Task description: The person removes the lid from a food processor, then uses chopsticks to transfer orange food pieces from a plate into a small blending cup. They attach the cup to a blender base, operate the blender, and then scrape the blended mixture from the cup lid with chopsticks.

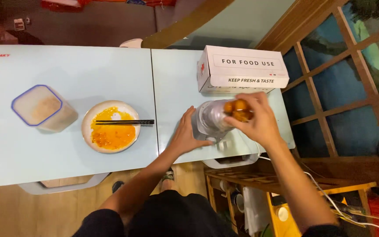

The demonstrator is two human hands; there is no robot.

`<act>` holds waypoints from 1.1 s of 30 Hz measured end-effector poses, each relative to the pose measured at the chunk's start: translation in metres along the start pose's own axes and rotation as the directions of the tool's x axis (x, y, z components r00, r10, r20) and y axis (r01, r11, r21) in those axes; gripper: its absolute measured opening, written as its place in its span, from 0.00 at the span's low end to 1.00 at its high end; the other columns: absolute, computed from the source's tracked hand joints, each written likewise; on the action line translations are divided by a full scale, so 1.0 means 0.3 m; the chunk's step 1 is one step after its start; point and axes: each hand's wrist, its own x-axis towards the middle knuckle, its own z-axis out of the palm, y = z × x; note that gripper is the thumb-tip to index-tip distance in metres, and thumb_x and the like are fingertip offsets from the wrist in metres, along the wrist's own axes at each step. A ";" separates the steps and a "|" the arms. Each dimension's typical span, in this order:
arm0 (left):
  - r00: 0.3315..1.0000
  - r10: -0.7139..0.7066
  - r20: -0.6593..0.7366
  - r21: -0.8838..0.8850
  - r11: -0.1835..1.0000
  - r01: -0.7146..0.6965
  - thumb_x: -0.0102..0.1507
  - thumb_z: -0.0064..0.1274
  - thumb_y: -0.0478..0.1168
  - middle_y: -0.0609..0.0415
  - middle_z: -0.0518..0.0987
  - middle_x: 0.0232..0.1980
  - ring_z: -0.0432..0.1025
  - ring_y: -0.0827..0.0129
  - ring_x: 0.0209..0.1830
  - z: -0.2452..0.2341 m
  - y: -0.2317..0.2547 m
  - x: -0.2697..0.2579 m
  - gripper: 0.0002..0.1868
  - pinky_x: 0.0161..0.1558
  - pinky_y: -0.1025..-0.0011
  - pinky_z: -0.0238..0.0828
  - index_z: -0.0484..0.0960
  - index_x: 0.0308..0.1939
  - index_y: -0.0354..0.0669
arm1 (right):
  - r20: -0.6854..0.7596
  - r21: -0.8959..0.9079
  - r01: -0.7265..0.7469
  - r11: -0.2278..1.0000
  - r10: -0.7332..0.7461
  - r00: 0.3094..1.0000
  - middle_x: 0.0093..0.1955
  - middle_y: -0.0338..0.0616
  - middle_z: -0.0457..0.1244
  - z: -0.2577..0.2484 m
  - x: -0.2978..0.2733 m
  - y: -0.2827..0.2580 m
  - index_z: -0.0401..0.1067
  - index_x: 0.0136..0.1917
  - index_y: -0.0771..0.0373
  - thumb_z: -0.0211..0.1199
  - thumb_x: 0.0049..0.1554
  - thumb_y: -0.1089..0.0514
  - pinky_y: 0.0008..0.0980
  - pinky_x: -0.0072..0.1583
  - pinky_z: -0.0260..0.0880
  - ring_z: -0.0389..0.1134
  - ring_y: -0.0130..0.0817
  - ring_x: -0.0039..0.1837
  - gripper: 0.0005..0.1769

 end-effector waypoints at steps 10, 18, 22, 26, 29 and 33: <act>1.000 -0.002 -0.017 -0.111 0.994 0.001 0.34 0.80 0.58 0.34 0.56 0.78 0.54 0.43 0.79 0.045 -0.009 0.084 0.79 0.75 0.56 0.53 0.45 0.77 0.34 | 0.520 -0.072 0.377 0.924 -0.288 0.804 0.61 0.45 0.61 -0.016 0.166 0.001 0.72 0.60 0.50 0.79 0.40 0.47 0.42 0.57 0.71 0.64 0.47 0.64 0.35; 0.997 0.006 -0.081 -0.065 0.998 -0.011 0.37 0.80 0.56 0.36 0.61 0.74 0.58 0.42 0.75 0.049 0.032 0.079 0.74 0.72 0.53 0.57 0.48 0.76 0.37 | 0.239 -0.388 0.145 0.910 -0.052 0.970 0.55 0.47 0.62 0.149 0.114 0.021 0.68 0.62 0.56 0.73 0.49 0.33 0.44 0.42 0.73 0.72 0.49 0.43 0.37; 0.994 -0.022 -0.105 -0.076 0.997 0.014 0.36 0.79 0.53 0.37 0.61 0.73 0.59 0.42 0.73 0.051 0.034 0.066 0.72 0.69 0.53 0.60 0.49 0.75 0.38 | 0.089 -0.455 -0.049 0.889 0.100 0.991 0.55 0.48 0.61 0.191 0.092 -0.035 0.69 0.61 0.55 0.74 0.50 0.34 0.43 0.40 0.73 0.72 0.49 0.42 0.35; 0.991 0.046 -0.127 -0.056 0.997 -0.053 0.38 0.80 0.52 0.38 0.63 0.73 0.61 0.43 0.73 0.046 0.036 0.073 0.70 0.70 0.52 0.60 0.51 0.75 0.38 | 0.155 -0.272 0.187 0.944 -0.149 0.977 0.56 0.40 0.63 0.124 0.087 0.012 0.69 0.61 0.51 0.74 0.50 0.38 0.41 0.45 0.74 0.73 0.45 0.48 0.31; 0.993 0.039 -0.116 -0.057 0.997 -0.046 0.37 0.80 0.54 0.39 0.64 0.72 0.61 0.43 0.72 0.033 0.043 0.072 0.70 0.69 0.53 0.61 0.52 0.74 0.38 | 0.283 -0.253 0.231 0.940 -0.156 0.946 0.57 0.41 0.62 0.096 0.105 0.000 0.70 0.62 0.51 0.74 0.49 0.39 0.42 0.46 0.73 0.72 0.46 0.50 0.32; 0.995 0.026 -0.096 -0.046 0.999 -0.030 0.37 0.80 0.56 0.39 0.64 0.72 0.61 0.43 0.71 0.027 0.049 0.072 0.71 0.69 0.53 0.61 0.53 0.74 0.37 | 0.372 -0.148 0.347 0.926 -0.273 0.887 0.57 0.44 0.62 0.051 0.146 0.006 0.67 0.63 0.53 0.75 0.43 0.37 0.44 0.47 0.73 0.71 0.50 0.52 0.39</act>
